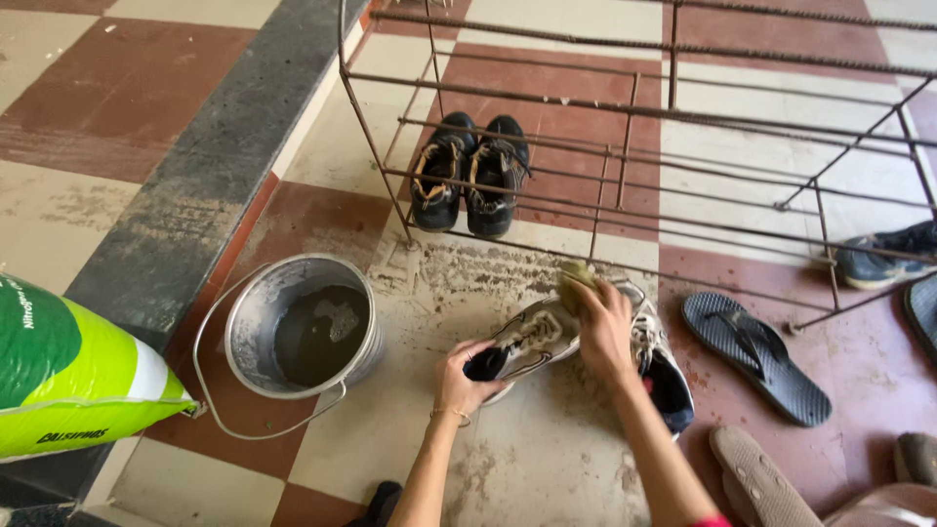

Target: The person cleans a pair of black shoes and a pair of white sneakers using a wet cloth. They wipe each shoe thoroughly and place them on a metal shoe rack.

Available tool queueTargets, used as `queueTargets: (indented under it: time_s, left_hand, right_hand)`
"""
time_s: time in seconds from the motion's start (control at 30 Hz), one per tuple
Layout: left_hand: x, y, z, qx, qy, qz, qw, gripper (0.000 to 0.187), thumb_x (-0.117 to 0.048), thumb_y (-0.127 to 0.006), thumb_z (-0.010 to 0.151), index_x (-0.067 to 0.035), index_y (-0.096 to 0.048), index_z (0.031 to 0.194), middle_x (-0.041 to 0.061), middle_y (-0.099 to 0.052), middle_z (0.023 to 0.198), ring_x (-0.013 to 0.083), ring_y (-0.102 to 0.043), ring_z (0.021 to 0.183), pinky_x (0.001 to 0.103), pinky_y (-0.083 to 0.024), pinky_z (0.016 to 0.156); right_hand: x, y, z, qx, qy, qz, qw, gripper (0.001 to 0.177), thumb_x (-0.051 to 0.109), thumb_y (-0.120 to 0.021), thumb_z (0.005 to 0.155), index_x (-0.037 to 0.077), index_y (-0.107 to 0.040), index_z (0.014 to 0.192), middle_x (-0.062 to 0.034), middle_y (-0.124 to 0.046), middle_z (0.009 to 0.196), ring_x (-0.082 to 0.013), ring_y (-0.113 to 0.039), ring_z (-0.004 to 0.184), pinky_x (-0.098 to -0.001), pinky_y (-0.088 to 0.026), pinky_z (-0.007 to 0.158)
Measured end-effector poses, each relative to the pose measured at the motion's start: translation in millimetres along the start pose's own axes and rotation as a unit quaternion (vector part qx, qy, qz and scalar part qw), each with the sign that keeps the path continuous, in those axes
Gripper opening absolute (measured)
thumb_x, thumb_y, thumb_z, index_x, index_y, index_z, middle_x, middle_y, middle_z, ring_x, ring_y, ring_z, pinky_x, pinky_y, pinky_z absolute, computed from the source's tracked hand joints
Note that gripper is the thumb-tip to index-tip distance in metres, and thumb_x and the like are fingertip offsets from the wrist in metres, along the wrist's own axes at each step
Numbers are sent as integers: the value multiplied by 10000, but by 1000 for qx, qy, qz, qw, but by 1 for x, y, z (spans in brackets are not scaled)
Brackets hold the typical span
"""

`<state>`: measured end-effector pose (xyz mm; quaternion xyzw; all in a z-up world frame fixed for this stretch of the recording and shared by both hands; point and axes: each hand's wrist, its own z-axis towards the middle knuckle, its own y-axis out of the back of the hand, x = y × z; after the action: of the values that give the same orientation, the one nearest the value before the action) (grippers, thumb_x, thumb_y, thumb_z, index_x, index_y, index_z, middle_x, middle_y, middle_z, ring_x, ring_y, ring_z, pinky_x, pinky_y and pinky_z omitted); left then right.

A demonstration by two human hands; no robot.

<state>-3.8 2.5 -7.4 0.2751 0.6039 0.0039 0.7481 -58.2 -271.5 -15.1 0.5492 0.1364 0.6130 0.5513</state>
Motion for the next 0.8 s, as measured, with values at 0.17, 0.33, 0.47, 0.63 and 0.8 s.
queueTargets:
  time_s: [0.17, 0.33, 0.47, 0.63, 0.8]
  left_hand:
    - [14, -1, 7, -45, 113, -83, 989, 713, -157, -928, 475, -94, -767, 1166, 101, -789, 1129, 214, -754, 1025, 322, -570, 945]
    - [30, -9, 13, -109, 213, -91, 967, 729, -198, -946, 514, -61, -738, 1200, 120, -784, 1098, 188, -748, 952, 304, -574, 891]
    - [32, -3, 24, -147, 220, -165, 950, 690, -157, -903, 533, -37, -753, 1195, 115, -803, 1060, 193, -745, 914, 296, -572, 847]
    - [27, 0, 13, -104, 282, -237, 924, 637, -133, -882, 569, -25, -775, 1188, 120, -805, 1061, 209, -735, 901, 313, -571, 814]
    - [22, -30, -5, -74, 282, -302, 908, 715, -82, -917, 548, -5, -736, 1236, 135, -774, 1142, 213, -712, 983, 314, -558, 856]
  right_hand:
    - [10, -8, 57, 110, 54, -132, 984, 526, 37, -613, 858, 294, -698, 1310, -93, -585, 1347, -357, -509, 1149, -453, -481, 1023]
    - [54, -41, -10, 123, 11, -46, 991, 576, -27, -514, 968, 177, -550, 1505, -132, -616, 1284, -266, -558, 977, -350, -551, 823]
    - [122, -50, -98, 131, -82, 196, 968, 543, -12, -496, 984, 147, -512, 1503, -159, -606, 1207, -225, -618, 942, -337, -597, 885]
    - [108, -16, -97, 198, -306, 340, 867, 463, 83, -436, 966, 144, -671, 1360, -103, -738, 1171, -312, -667, 661, -407, -567, 568]
    - [53, -10, 8, -3, -86, 143, 986, 435, 264, -421, 1024, 157, -627, 1393, -166, -630, 1186, -270, -602, 997, -453, -549, 860]
